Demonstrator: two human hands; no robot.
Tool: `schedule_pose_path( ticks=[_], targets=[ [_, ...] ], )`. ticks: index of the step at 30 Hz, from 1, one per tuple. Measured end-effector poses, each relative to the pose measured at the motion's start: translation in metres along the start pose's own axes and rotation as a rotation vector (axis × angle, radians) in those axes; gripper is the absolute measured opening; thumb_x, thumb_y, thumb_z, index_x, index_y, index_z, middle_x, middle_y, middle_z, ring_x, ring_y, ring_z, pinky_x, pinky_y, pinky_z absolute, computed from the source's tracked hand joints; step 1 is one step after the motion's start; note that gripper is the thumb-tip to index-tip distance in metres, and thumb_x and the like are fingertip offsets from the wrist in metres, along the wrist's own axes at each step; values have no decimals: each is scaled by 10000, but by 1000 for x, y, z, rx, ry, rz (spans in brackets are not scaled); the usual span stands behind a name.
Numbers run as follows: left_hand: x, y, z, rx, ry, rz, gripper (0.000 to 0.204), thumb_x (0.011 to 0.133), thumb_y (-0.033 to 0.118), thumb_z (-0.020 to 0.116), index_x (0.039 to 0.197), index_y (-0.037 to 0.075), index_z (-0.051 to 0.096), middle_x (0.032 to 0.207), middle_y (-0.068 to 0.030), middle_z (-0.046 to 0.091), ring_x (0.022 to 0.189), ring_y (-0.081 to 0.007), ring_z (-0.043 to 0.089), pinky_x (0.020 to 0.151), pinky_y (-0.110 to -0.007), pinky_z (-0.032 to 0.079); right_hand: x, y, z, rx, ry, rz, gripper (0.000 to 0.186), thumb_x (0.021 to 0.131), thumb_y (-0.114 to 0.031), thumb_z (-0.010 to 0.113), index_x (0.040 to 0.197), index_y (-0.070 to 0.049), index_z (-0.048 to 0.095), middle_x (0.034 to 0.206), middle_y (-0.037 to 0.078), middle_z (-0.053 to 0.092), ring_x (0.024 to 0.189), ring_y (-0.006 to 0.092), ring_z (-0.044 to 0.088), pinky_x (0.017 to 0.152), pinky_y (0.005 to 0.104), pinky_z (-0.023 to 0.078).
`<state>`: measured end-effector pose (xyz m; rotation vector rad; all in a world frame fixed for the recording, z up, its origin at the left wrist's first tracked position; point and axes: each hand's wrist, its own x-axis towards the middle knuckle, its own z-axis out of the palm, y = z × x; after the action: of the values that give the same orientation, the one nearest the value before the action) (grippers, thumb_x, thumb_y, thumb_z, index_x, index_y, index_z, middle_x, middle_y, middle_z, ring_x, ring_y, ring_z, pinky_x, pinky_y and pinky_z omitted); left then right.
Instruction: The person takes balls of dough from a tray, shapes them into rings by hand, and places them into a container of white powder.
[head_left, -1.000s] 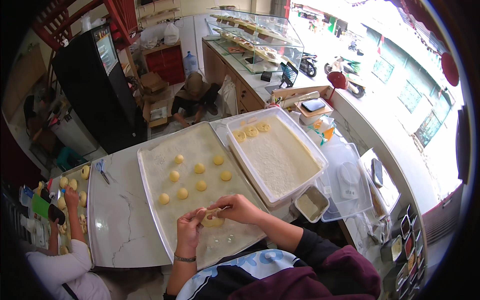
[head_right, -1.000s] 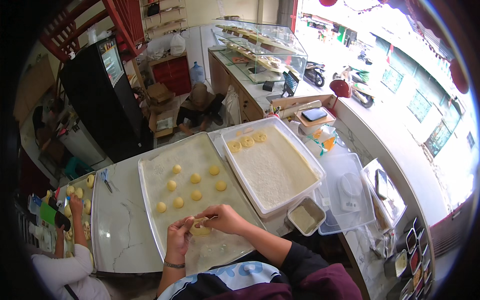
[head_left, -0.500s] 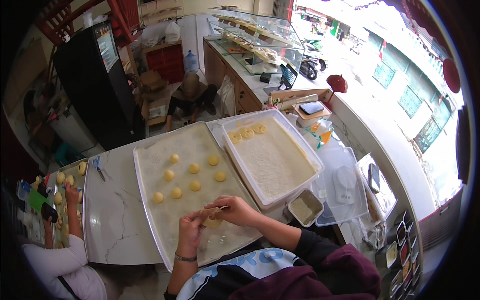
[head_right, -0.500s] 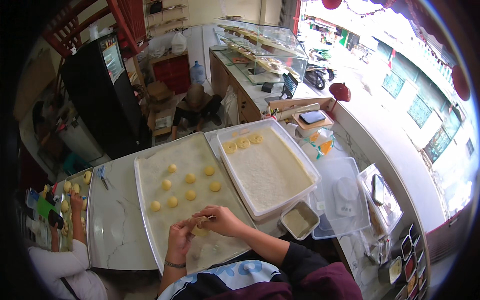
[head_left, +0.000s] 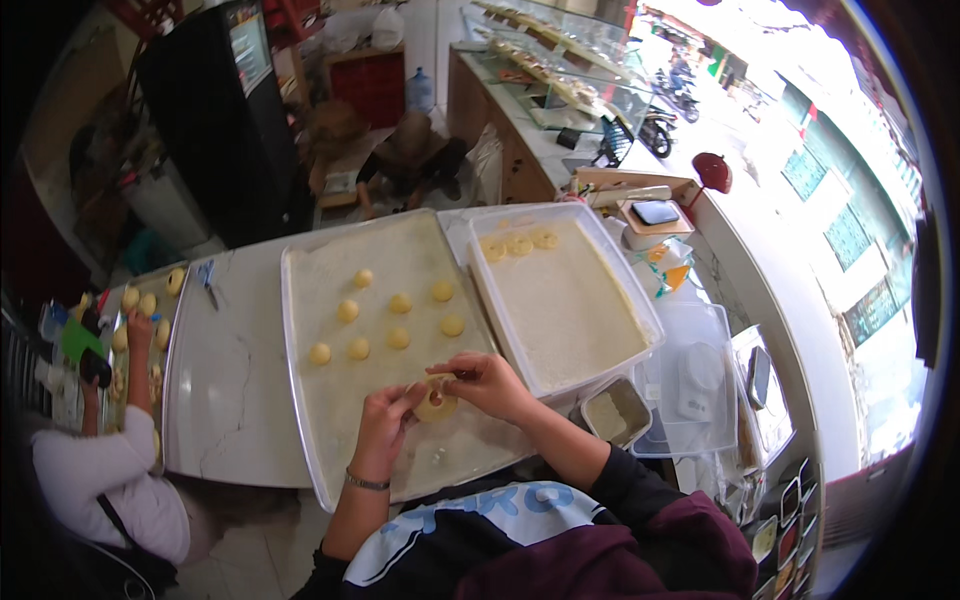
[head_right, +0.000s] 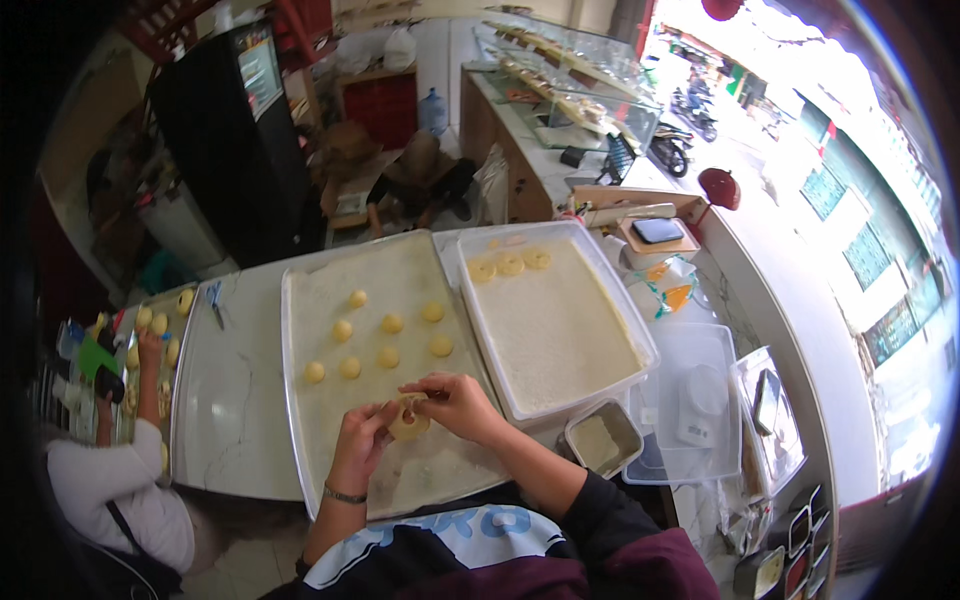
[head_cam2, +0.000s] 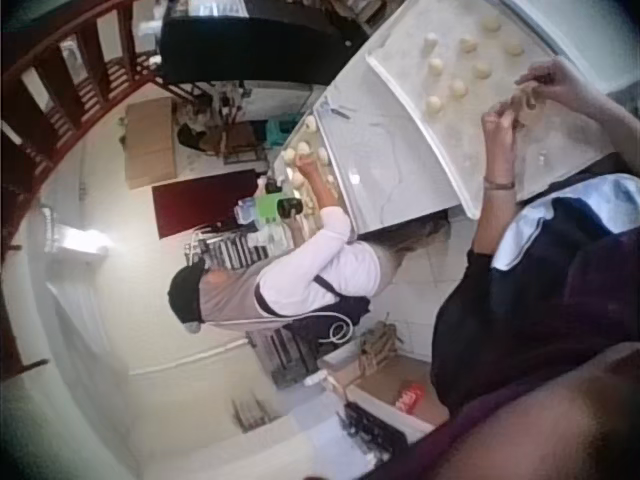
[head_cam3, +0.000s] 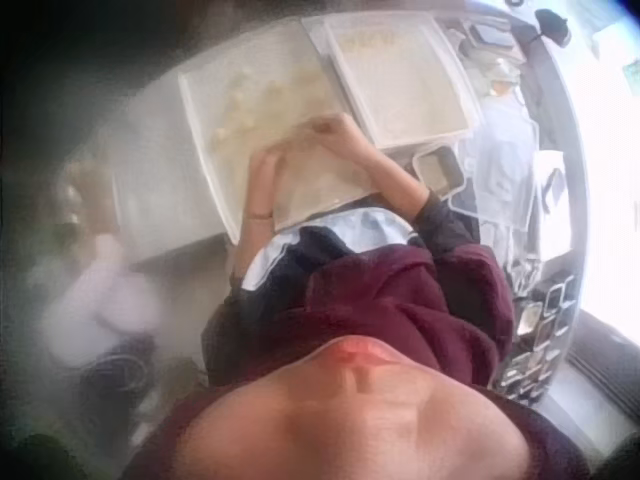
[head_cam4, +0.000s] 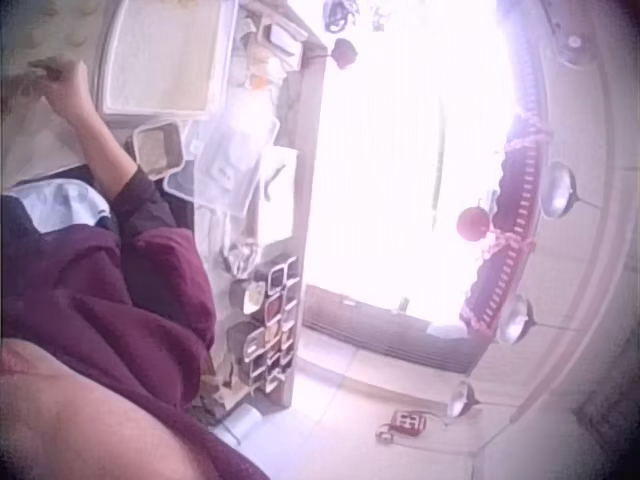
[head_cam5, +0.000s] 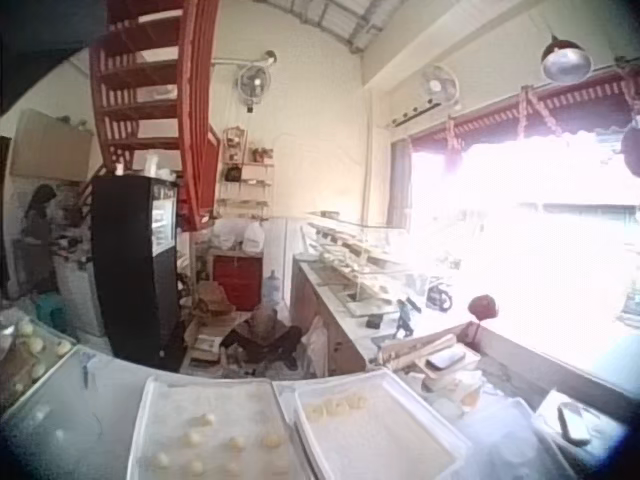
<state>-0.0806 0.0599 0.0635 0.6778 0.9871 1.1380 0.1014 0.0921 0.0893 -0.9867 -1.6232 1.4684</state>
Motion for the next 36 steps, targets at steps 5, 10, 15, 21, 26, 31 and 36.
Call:
schedule_pose_path(
  ticks=[5,10,15,21,26,31,36],
  targets=[
    [3,2,11,-73,39,-15,219,808,167,648,901,-31,641,781,-51,638,664,-92,592,550,-198,452,-6,4,-7,121,15,132,280,805,5,566,1083,32,585,916,75,612,827,127,603,739,235,468],
    [4,3,5,-52,-38,-86,225,792,186,670,876,-22,650,759,-57,639,657,-93,596,570,-193,467,-4,-3,3,75,-14,62,270,822,-44,584,1081,34,587,861,75,620,804,112,602,730,229,469],
    [9,0,4,-114,18,-69,234,789,209,677,863,-11,653,741,-52,635,638,-92,595,561,-195,472,0,1,-3,114,29,126,290,811,-51,594,1078,60,576,864,91,638,814,112,603,737,227,468],
    [13,6,10,-79,21,-68,258,783,246,683,832,-6,659,729,-38,634,583,-74,570,486,-190,434,-1,3,-5,18,31,142,303,796,-64,613,1067,68,577,864,90,652,828,105,592,734,229,468],
    [18,5,4,105,-58,-114,275,798,234,665,872,-29,642,776,-70,639,661,-117,617,599,-233,513,3,-2,-5,35,-10,180,341,797,-67,616,1104,67,553,964,105,625,879,108,578,756,236,463],
    [20,13,17,99,-112,-106,343,815,283,642,932,-39,630,842,-80,642,711,-117,613,623,-218,496,-3,-3,-13,344,-62,290,406,815,-105,614,1160,77,501,1010,99,609,901,116,575,783,250,457],
    [17,15,35,68,-101,442,495,885,334,528,1179,-61,489,1162,-179,540,1109,-187,500,928,-272,386,-3,13,-18,599,-27,383,369,861,-90,540,1180,77,461,1051,110,587,937,168,590,831,289,480]
  ],
)
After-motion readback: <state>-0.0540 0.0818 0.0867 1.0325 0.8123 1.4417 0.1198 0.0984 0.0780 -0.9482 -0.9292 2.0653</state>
